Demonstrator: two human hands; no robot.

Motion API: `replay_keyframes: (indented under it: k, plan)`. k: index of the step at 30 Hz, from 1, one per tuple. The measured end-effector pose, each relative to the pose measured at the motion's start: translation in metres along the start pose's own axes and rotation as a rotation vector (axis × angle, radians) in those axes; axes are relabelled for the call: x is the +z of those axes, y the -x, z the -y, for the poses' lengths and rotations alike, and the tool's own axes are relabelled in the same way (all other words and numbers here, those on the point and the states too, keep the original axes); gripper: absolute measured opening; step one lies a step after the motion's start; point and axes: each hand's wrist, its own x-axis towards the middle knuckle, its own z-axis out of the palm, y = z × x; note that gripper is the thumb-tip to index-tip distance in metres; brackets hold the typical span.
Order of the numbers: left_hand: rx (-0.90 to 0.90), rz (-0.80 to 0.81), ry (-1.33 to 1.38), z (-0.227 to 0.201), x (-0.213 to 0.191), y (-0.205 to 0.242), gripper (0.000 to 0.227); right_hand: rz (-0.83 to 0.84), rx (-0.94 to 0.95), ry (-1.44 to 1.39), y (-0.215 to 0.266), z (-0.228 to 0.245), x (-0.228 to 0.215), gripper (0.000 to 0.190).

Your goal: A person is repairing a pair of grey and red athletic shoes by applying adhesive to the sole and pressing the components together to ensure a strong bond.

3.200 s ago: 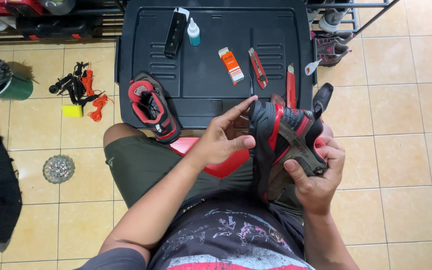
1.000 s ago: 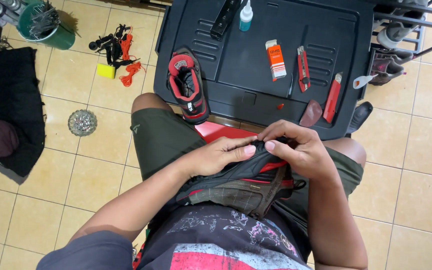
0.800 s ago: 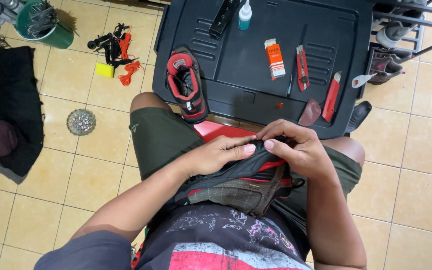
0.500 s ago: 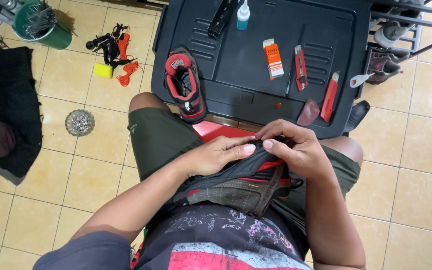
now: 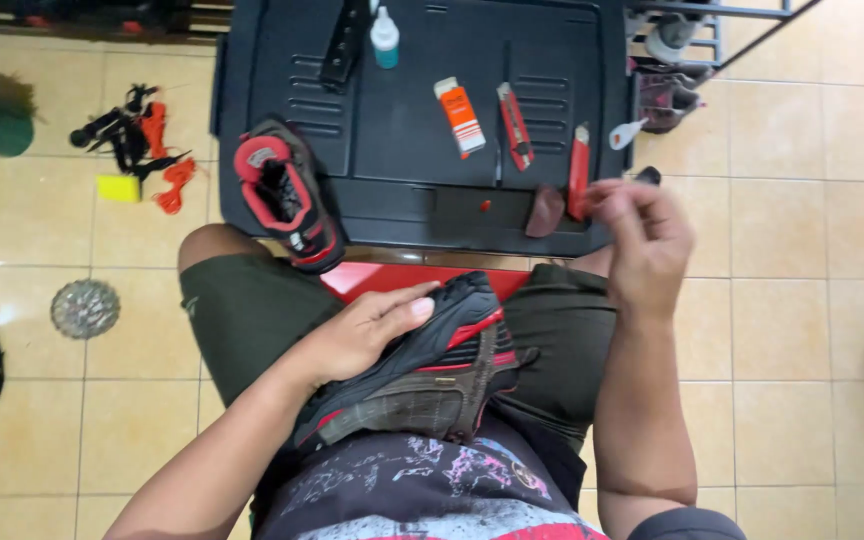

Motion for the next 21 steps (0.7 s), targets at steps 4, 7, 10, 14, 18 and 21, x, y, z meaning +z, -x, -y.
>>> replay_keyframes:
  k: [4,7,10,14,18,21]
  plan:
    - [-0.019,-0.014,-0.005,0.005,-0.002,-0.001,0.054,-0.589,0.059,0.182,-0.043,-0.086,-0.079,0.02]
    - [-0.005,-0.015,-0.012,0.009,-0.001,-0.005,0.053,-0.54,0.113,0.425,-0.074,-0.167,-0.113,0.033]
    - [-0.033,-0.04,-0.028,0.001,-0.002,-0.004,0.055,-0.397,0.338,0.548,-0.1,-0.212,-0.13,0.065]
    - [-0.071,-0.049,-0.025,0.004,-0.005,-0.007,0.055,-0.403,0.394,0.757,-0.122,-0.23,-0.114,0.064]
    - [-0.166,-0.072,0.007,0.0,-0.005,-0.01,0.059,-0.419,0.509,0.819,-0.136,-0.255,-0.115,0.047]
    - [-0.229,-0.071,0.027,0.003,-0.006,-0.014,0.064,-0.421,0.477,0.783,-0.132,-0.248,-0.11,0.025]
